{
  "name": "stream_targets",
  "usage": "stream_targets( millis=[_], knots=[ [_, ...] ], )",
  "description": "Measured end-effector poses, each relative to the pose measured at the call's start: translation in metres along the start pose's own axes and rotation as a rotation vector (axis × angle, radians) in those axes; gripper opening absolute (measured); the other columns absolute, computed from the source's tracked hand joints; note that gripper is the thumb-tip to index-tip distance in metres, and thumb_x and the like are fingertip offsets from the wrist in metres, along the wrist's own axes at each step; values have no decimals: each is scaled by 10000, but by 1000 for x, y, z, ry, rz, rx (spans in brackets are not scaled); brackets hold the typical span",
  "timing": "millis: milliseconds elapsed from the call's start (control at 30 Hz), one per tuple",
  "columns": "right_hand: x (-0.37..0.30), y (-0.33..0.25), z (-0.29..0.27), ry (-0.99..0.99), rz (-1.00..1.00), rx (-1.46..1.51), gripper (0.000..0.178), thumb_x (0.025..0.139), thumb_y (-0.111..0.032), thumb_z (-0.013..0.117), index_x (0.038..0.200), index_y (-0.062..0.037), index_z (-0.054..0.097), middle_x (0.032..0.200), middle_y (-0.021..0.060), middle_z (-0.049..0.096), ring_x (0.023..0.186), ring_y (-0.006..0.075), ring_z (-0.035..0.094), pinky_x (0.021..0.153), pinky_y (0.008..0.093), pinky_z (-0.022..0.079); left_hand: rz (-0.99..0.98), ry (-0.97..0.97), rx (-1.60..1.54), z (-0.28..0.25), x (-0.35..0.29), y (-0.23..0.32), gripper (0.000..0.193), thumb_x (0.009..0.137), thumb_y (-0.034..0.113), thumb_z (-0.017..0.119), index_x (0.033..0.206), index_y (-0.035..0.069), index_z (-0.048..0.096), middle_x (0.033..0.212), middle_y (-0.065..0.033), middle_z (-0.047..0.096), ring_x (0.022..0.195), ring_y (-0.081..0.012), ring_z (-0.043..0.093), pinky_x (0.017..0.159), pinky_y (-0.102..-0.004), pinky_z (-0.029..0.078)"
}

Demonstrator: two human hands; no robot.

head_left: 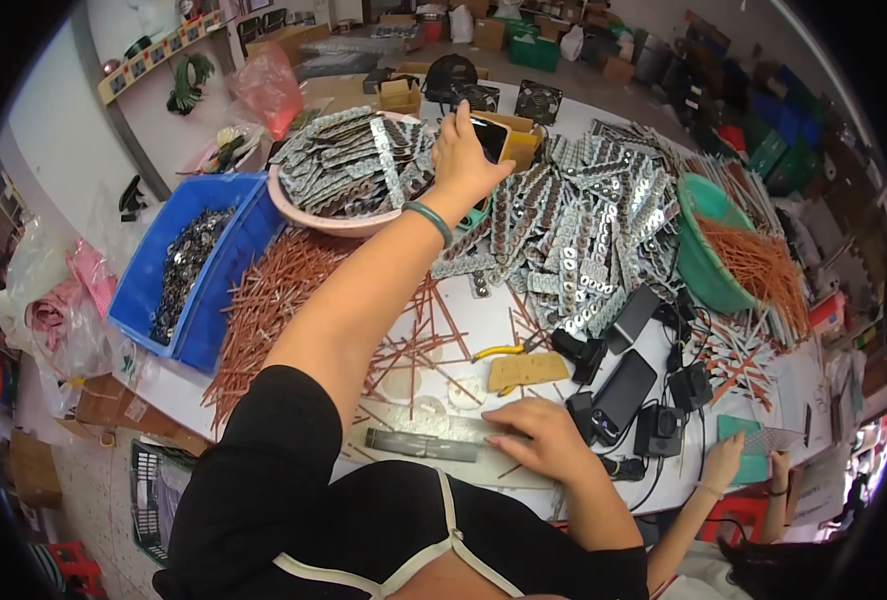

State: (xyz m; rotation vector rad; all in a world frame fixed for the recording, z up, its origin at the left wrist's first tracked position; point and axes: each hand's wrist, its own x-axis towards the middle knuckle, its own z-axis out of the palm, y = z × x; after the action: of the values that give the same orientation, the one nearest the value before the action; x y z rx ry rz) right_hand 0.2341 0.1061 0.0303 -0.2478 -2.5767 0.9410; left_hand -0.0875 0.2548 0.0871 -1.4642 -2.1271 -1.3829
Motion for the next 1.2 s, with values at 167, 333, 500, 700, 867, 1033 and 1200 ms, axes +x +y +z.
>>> stream_targets(
  millis=[167, 333, 500, 700, 867, 1033, 1200],
  knots=[
    [-4, -19, -19, 94, -103, -81, 331, 726, -159, 795, 1034, -89, 695, 971, 73, 701, 872, 253, 668, 735, 345, 509, -89, -78, 316, 27, 15, -4, 1183, 657, 302, 835, 1535, 112, 65, 1490, -262, 228, 1267, -418, 435, 1064, -550, 252],
    [-10, -26, -38, 154, -80, 51, 351, 703, -157, 812, 1030, -97, 699, 993, 50, 704, 869, 236, 669, 731, 332, 509, -33, -66, 332, 43, 15, -16, 1133, 682, 273, 812, 1538, 119, 86, 1475, -280, 256, 1214, -423, 476, 1002, -506, 304],
    [-12, -21, -39, 174, -53, -3, 371, 685, -140, 817, 1032, -95, 695, 988, 43, 702, 862, 227, 665, 728, 319, 503, 37, -77, 363, 43, 20, -16, 1083, 703, 276, 795, 1537, 142, 117, 1447, -291, 289, 1195, -417, 496, 991, -498, 314],
    [-10, -18, -32, 173, -60, -26, 352, 694, -127, 808, 1024, -92, 689, 965, 54, 697, 843, 233, 662, 713, 328, 497, 52, 3, 322, 36, 10, -19, 1065, 708, 358, 811, 1521, 100, 172, 1436, -268, 313, 1220, -418, 482, 1026, -521, 286],
    [-7, -14, -29, 176, -42, -46, 343, 693, -123, 799, 1016, -84, 691, 924, 75, 696, 786, 255, 649, 698, 341, 495, 268, 192, 301, -31, -2, -15, 907, 731, 381, 797, 1443, 66, 332, 1423, -225, 370, 1221, -404, 488, 1016, -516, 353],
    [-9, -11, -25, 128, 23, -90, 308, 749, -169, 767, 1039, -95, 694, 938, 73, 684, 838, 262, 646, 735, 354, 502, 342, -298, -120, -146, -83, -30, 419, 837, 159, 711, 1197, -8, 576, 1198, -162, 597, 1129, -307, 573, 975, -371, 440],
    [-6, -6, -17, 102, 8, -56, 314, 711, -119, 779, 1006, -57, 693, 892, 116, 691, 800, 294, 653, 713, 364, 508, -56, -378, -7, -260, -186, -58, 467, 806, 169, 730, 1217, 2, 585, 1245, -162, 575, 1168, -288, 552, 1016, -371, 406]
  ],
)
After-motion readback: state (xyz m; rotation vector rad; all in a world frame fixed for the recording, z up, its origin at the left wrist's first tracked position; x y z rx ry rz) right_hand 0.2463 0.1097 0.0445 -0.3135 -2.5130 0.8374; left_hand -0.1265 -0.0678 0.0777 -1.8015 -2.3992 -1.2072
